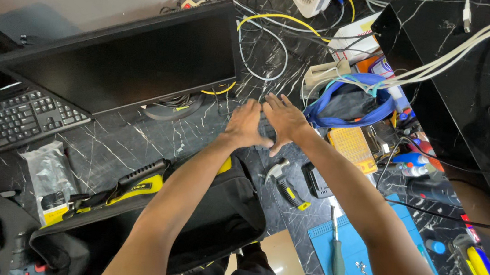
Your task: The person organizes various tools and accessories on a cluttered workbench. They place a screwdriver, a power drill, a battery pack, and a pair of pliers into a black tool bag. The person also handles a plastic package and a small black box, arranging them on the table or inside the bag.
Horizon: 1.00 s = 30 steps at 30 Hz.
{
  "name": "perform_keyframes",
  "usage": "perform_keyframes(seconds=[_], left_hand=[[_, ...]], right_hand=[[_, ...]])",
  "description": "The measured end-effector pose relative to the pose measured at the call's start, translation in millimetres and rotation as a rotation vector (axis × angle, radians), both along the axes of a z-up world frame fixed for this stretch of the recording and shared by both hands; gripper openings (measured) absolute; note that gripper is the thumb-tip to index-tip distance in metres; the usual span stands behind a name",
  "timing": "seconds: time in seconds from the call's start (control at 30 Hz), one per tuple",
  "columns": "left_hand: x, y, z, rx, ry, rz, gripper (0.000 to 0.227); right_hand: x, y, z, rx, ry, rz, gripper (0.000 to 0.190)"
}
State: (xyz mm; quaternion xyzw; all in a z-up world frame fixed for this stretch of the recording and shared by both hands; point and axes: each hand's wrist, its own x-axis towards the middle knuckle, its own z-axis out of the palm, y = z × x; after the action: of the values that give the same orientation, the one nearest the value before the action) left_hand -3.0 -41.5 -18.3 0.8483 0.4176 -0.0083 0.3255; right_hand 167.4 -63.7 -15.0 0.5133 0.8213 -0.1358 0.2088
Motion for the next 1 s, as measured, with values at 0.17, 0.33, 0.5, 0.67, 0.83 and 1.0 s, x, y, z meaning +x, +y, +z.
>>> perform_keyframes(seconds=[0.17, 0.33, 0.5, 0.67, 0.83, 1.0], left_hand=[[11, 10, 6, -0.101, -0.044, 0.314, 0.069], [24, 15, 8, -0.073, 0.089, 0.341, 0.063], [26, 12, 2, 0.016, 0.118, 0.301, 0.056], [13, 5, 2, 0.159, 0.191, 0.042, 0.059], [-12, -4, 0, -0.117, 0.022, 0.004, 0.100], [-4, -21, -10, 0.041, 0.021, 0.022, 0.165]], right_hand=[[3, -4, -6, 0.008, 0.076, -0.016, 0.147], [9, -8, -12, 0.021, 0.123, -0.004, 0.146], [6, -13, -10, -0.026, 0.285, -0.119, 0.146], [2, -13, 0, -0.019, 0.399, -0.221, 0.131], [8, 4, -4, -0.057, 0.514, -0.305, 0.107], [-1, 12, -1, 0.093, 0.345, -0.185, 0.064]])
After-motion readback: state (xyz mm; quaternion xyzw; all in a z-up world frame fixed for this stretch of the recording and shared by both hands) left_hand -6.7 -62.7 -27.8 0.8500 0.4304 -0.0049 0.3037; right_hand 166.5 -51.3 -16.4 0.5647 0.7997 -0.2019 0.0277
